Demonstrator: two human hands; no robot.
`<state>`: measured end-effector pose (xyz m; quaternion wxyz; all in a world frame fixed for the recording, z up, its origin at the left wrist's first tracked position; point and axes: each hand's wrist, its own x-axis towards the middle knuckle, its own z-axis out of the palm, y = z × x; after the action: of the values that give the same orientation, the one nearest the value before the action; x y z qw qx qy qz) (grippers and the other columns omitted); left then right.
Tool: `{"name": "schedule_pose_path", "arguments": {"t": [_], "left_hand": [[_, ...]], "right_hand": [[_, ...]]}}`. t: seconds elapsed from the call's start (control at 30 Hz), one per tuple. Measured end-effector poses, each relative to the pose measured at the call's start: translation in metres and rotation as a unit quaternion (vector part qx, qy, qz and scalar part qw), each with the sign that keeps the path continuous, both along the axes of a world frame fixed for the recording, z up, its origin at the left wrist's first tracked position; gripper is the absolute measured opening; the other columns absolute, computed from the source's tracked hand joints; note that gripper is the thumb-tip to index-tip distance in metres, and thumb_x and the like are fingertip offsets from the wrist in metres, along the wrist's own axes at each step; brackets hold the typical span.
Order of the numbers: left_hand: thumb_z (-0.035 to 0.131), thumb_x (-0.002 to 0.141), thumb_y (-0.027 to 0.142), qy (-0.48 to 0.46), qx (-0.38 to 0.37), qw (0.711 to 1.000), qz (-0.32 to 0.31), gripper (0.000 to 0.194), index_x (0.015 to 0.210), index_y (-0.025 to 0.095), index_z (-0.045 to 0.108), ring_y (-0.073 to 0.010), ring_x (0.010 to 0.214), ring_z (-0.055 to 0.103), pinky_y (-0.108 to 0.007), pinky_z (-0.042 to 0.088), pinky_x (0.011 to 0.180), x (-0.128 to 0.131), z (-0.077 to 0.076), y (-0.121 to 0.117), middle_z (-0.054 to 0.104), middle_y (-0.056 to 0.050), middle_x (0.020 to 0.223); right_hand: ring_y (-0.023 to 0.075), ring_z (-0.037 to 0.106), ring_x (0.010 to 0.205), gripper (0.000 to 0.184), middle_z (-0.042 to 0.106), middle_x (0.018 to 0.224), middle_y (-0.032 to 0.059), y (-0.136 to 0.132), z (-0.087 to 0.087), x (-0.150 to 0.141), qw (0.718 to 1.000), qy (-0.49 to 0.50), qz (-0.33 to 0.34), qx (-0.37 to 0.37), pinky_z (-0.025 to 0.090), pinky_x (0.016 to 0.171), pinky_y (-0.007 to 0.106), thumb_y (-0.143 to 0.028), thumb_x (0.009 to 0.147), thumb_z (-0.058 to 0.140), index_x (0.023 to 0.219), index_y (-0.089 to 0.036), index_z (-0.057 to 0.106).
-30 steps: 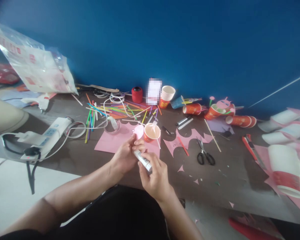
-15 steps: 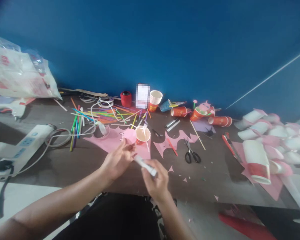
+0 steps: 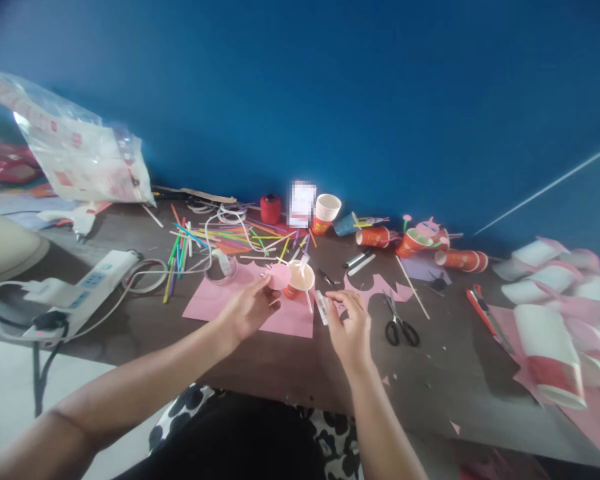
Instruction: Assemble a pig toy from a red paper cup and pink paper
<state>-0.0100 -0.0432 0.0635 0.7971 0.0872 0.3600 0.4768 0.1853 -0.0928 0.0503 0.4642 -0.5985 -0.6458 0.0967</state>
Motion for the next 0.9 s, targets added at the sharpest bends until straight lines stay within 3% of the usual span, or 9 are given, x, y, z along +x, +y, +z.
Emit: {"name": "schedule_pose_path", "arguments": {"t": [0.07,0.17,0.3,0.47,0.57,0.67,0.73,0.8,0.9], "left_hand": [[0.066,0.074,0.024,-0.004,-0.021,1.000,0.004,0.016,0.069,0.015,0.054,-0.0080,0.050,0.052,-0.022,0.040,0.054,0.000,0.003,0.000,0.053,0.004,0.057],[0.060,0.079,0.022,0.006,-0.040,0.999,0.012,0.013,0.071,0.014,0.054,-0.0074,0.048,0.050,-0.021,0.039,0.052,0.001,0.007,-0.002,0.053,0.003,0.056],[0.060,0.079,0.020,-0.007,-0.050,0.999,0.008,0.013,0.069,0.014,0.055,-0.0080,0.050,0.051,-0.021,0.040,0.053,0.003,0.011,-0.006,0.053,0.002,0.056],[0.067,0.076,0.030,-0.005,-0.008,1.000,0.005,0.020,0.068,0.014,0.057,-0.0088,0.056,0.051,-0.022,0.041,0.057,0.006,0.011,-0.016,0.054,0.001,0.059],[0.071,0.071,0.034,0.081,0.124,0.988,-0.044,0.024,0.082,0.014,0.064,-0.0107,0.067,0.053,-0.021,0.039,0.060,0.002,0.010,-0.018,0.060,-0.002,0.075],[0.077,0.063,0.020,0.212,0.254,0.941,-0.073,0.036,0.097,0.016,0.066,-0.0117,0.069,0.052,-0.020,0.037,0.062,-0.005,0.013,-0.001,0.061,-0.002,0.077],[0.078,0.057,0.011,0.272,0.328,0.904,-0.033,0.040,0.095,0.018,0.068,-0.0119,0.071,0.051,-0.020,0.038,0.065,-0.008,0.019,0.022,0.062,-0.002,0.084],[0.079,0.050,0.005,0.286,0.400,0.870,-0.027,0.043,0.089,0.019,0.070,-0.0156,0.087,0.054,-0.020,0.039,0.076,-0.007,0.025,0.049,0.064,-0.005,0.093],[0.078,0.048,0.005,0.314,0.493,0.798,-0.147,0.039,0.083,0.019,0.072,-0.0211,0.093,0.057,-0.025,0.039,0.083,-0.001,0.026,0.088,0.067,-0.006,0.091]], "right_hand": [[0.0182,0.059,0.083,0.010,0.063,0.086,0.0047,0.004,0.014,-0.019,0.999,-0.010,0.021,0.034,0.049,0.076,0.034,-0.021,0.084,0.055,0.088,-0.019,0.063],[0.0197,0.056,0.086,0.014,0.060,0.089,0.0058,0.009,0.025,-0.043,0.990,-0.101,0.045,0.092,0.045,0.083,0.039,-0.019,0.082,0.057,0.096,-0.020,0.062],[0.0218,0.051,0.087,0.015,0.057,0.091,0.0077,0.018,0.023,-0.058,0.972,-0.202,0.060,0.100,0.043,0.080,0.039,-0.019,0.084,0.054,0.098,-0.020,0.061],[0.0200,0.050,0.081,0.010,0.058,0.080,0.0050,0.028,0.016,-0.057,0.968,-0.219,0.072,0.100,0.041,0.077,0.036,-0.016,0.083,0.053,0.083,-0.020,0.062],[0.0177,0.053,0.077,0.006,0.060,0.077,0.0034,0.031,0.013,-0.049,0.986,-0.106,0.028,0.122,0.042,0.075,0.034,-0.018,0.081,0.056,0.077,-0.019,0.060],[0.0153,0.055,0.068,0.010,0.060,0.072,0.0008,0.035,0.008,-0.037,0.989,0.110,-0.066,0.071,0.044,0.067,0.030,-0.027,0.079,0.061,0.079,-0.018,0.059],[0.0141,0.056,0.064,0.018,0.060,0.071,-0.0001,0.039,0.004,-0.032,0.961,0.265,-0.074,0.012,0.044,0.064,0.029,-0.034,0.077,0.063,0.083,-0.016,0.059],[0.0134,0.058,0.065,0.024,0.061,0.073,0.0002,0.044,0.001,-0.030,0.924,0.380,-0.043,-0.026,0.045,0.065,0.029,-0.036,0.074,0.065,0.085,-0.015,0.058],[0.0124,0.057,0.065,0.028,0.062,0.073,0.0005,0.050,-0.003,-0.032,0.896,0.441,-0.023,-0.046,0.044,0.065,0.028,-0.037,0.069,0.070,0.080,-0.014,0.057]]}}
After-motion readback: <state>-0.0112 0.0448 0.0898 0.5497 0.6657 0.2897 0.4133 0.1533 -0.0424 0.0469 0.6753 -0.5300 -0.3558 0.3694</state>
